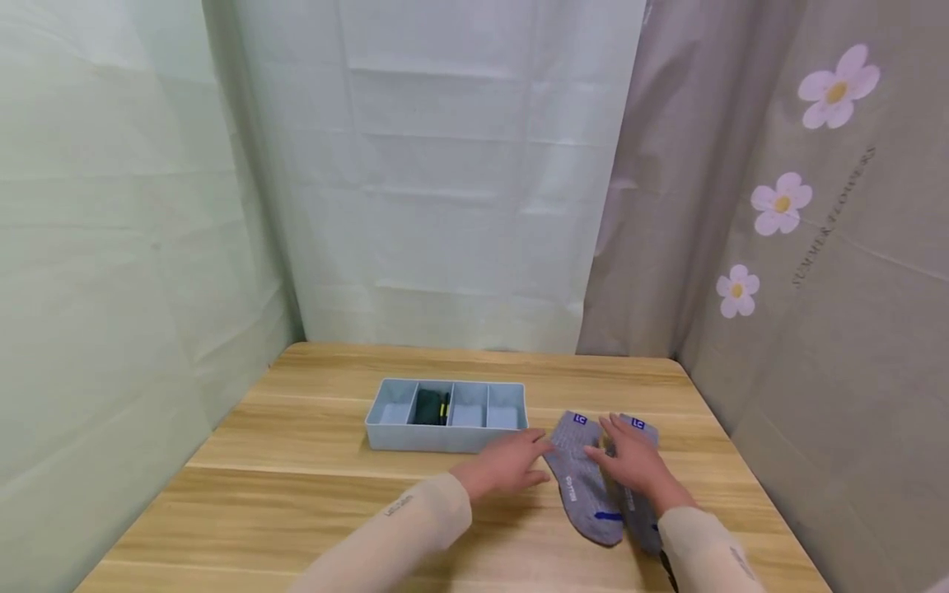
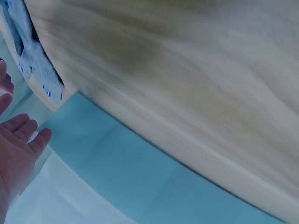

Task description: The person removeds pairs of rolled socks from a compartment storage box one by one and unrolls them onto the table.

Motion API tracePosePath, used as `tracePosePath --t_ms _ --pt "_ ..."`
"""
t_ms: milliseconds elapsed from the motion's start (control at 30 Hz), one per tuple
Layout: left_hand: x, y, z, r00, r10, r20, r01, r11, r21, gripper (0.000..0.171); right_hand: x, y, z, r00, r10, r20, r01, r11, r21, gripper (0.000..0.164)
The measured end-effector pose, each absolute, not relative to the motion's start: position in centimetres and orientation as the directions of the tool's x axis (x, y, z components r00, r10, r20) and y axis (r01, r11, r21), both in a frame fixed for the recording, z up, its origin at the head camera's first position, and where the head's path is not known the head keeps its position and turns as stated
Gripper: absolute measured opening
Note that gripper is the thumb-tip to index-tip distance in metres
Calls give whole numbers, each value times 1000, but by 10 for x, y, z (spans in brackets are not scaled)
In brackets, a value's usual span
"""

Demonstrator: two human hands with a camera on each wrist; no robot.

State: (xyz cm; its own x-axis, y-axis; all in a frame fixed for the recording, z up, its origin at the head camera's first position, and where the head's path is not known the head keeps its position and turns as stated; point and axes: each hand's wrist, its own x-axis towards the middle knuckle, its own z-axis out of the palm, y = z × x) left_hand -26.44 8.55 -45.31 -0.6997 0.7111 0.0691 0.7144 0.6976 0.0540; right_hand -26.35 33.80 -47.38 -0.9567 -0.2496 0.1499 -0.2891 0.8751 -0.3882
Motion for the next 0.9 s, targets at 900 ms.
tracePosePath --t_ms 900 --pt "-320 -10 -404 -875 473 103 481 828 287 51 -294 246 -455 -953 -293 83 -291 799 -526 90"
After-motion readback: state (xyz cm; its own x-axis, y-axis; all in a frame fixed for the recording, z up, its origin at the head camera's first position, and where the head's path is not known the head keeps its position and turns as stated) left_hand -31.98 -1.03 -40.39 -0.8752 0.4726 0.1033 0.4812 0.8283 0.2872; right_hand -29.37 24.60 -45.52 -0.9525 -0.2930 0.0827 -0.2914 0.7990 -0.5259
